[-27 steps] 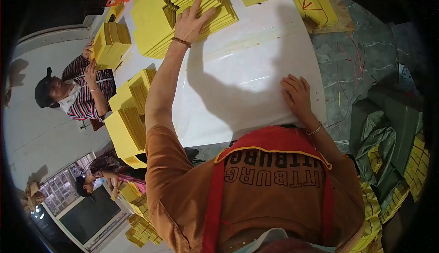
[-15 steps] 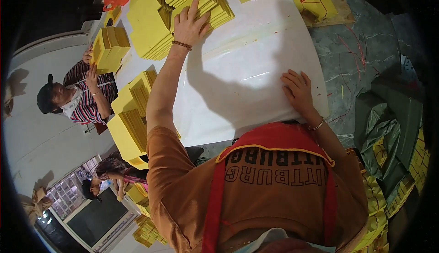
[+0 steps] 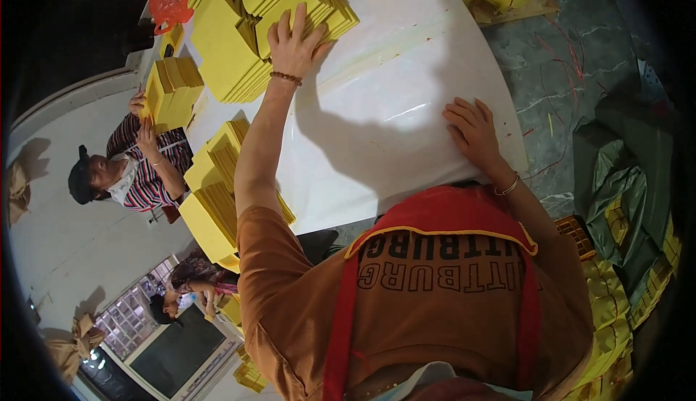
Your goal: Organizing and stacking individual sheets of joss paper into neat bundles on a table.
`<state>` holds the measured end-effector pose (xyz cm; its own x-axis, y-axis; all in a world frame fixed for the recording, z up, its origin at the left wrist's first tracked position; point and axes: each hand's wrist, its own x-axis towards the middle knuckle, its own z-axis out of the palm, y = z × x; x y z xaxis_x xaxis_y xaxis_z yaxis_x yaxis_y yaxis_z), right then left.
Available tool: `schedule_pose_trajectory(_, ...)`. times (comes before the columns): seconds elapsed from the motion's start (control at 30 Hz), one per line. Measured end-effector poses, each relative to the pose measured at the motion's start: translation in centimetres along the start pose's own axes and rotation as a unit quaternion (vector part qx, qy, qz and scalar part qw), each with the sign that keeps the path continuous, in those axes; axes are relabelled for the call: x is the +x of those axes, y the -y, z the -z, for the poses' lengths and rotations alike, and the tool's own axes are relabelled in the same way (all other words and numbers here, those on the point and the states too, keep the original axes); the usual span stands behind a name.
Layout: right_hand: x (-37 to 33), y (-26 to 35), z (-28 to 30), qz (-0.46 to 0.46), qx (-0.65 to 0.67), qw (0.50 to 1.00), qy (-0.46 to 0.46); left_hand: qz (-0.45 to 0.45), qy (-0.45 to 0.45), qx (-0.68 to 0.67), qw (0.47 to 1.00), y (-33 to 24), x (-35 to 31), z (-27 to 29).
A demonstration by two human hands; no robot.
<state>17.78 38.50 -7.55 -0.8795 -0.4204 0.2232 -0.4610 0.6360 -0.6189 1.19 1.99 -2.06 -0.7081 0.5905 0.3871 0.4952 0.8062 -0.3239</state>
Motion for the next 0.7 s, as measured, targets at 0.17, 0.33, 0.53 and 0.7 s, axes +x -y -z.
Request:
schedule_pose_trajectory(0.17,0.2,0.1,0.0,0.005,0.005,1.000,-0.008,-0.011,0.002,0.043,0.999,0.6,-0.3,-0.3)
schedule_pose_trajectory(0.33,0.3,-0.1,0.2,0.007,0.011,1.000,-0.017,-0.024,0.035,0.038,0.998,0.8,0.0,-0.6)
schedule_pose_trajectory(0.53,0.3,-0.2,0.2,0.011,0.005,1.000,-0.014,0.014,0.050,0.020,0.998,-0.4,0.7,-0.7)
schedule_pose_trajectory(0.7,-0.1,-0.1,0.0,0.017,-0.004,1.000,-0.009,0.025,0.072,0.033,0.997,-1.9,0.6,-0.7)
